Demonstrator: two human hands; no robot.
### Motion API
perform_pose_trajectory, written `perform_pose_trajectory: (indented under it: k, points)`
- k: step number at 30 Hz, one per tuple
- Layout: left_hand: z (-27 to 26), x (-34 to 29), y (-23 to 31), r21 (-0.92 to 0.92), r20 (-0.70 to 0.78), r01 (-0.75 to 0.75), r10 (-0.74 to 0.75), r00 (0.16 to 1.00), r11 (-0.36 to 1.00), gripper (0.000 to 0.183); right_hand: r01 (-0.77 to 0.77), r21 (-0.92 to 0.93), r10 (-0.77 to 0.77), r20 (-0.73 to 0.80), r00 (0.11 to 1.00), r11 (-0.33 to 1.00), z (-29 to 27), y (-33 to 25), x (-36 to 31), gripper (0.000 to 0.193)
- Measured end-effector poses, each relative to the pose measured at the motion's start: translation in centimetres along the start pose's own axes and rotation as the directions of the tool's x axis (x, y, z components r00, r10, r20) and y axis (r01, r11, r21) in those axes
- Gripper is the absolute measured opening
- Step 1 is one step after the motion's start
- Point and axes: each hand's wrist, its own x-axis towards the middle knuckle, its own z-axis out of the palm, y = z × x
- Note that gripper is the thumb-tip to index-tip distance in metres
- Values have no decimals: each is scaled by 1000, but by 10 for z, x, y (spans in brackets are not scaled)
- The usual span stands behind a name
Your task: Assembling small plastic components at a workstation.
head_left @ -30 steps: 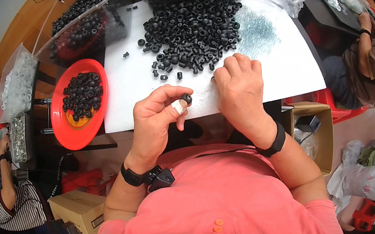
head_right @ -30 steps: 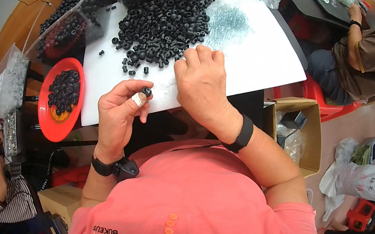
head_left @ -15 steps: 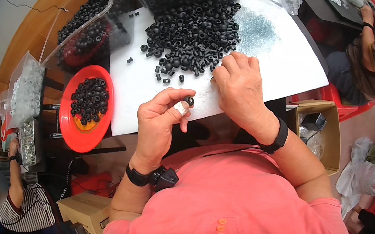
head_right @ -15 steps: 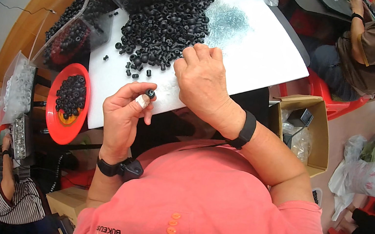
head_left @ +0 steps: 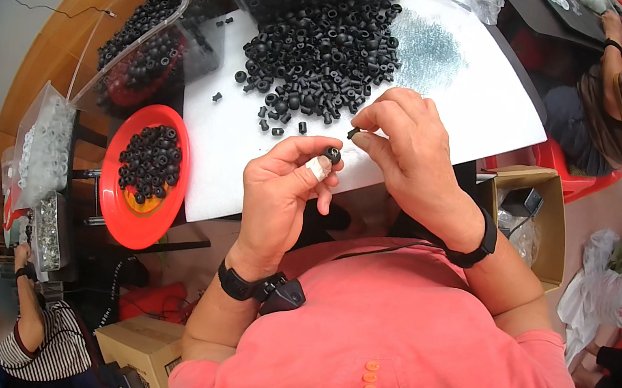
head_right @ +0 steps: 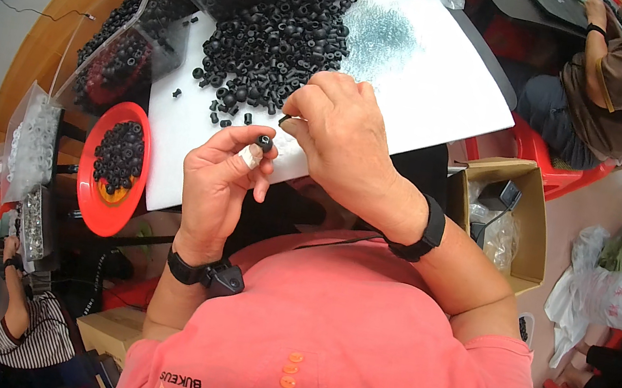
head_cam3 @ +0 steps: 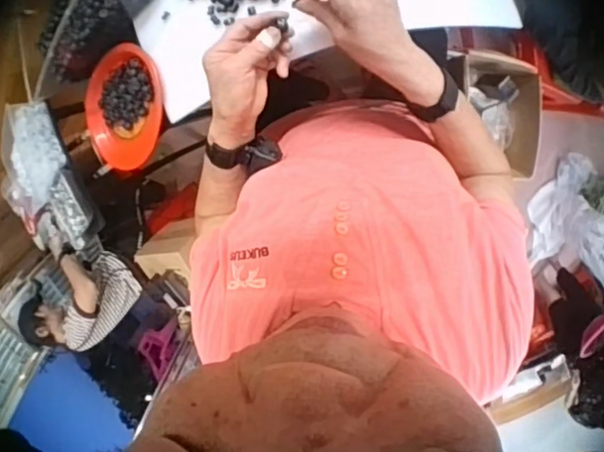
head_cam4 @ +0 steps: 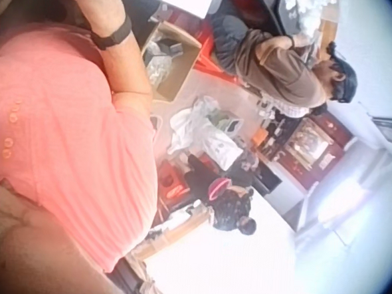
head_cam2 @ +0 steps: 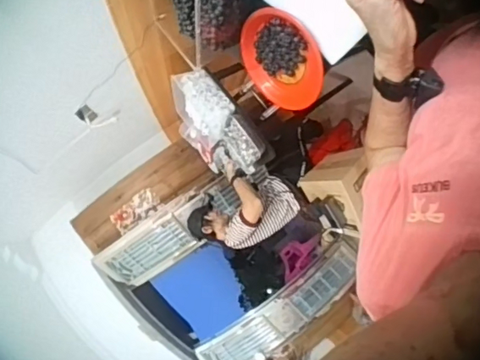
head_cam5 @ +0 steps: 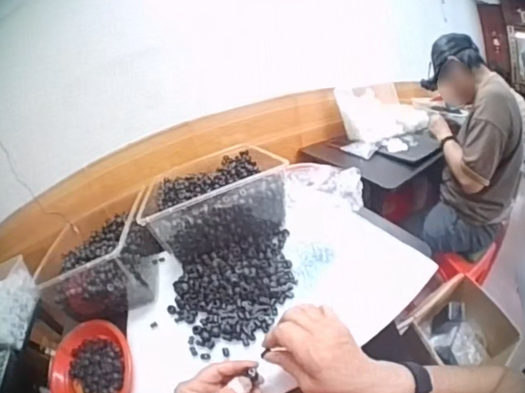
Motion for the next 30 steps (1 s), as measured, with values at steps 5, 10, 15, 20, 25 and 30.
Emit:
perform_pose_trajectory:
  k: [5, 10, 15, 20, 25, 30]
  points:
    - [2, 1, 0, 10, -10, 16, -16, 1000, 1000, 22, 38, 11, -38, 35, 999, 999, -4, -8, 4, 18]
    - [2, 0, -1, 5, -22, 26, -26, 999, 1000, 22, 123, -19, -123, 26, 992, 992, -1, -9, 3, 18]
    - [1, -2, -4, -7, -27, 20, -20, 999, 1000, 21, 119, 104, -127, 72, 989, 987, 2, -5, 3, 19]
    - [1, -3, -9, 40, -37, -44, 45, 998, 998, 19, 89, 151, -97, 48, 994, 985, 8, -8, 0, 18]
    - [3, -4, -7, 34, -55, -33, 34, 998, 999, 18, 128, 84, -126, -28, 992, 988, 11, -11, -6, 18]
    - [2, -3, -6, 47, -50, 3, -1, 999, 999, 19, 144, 134, -144, -9, 990, 981, 9, -6, -8, 14]
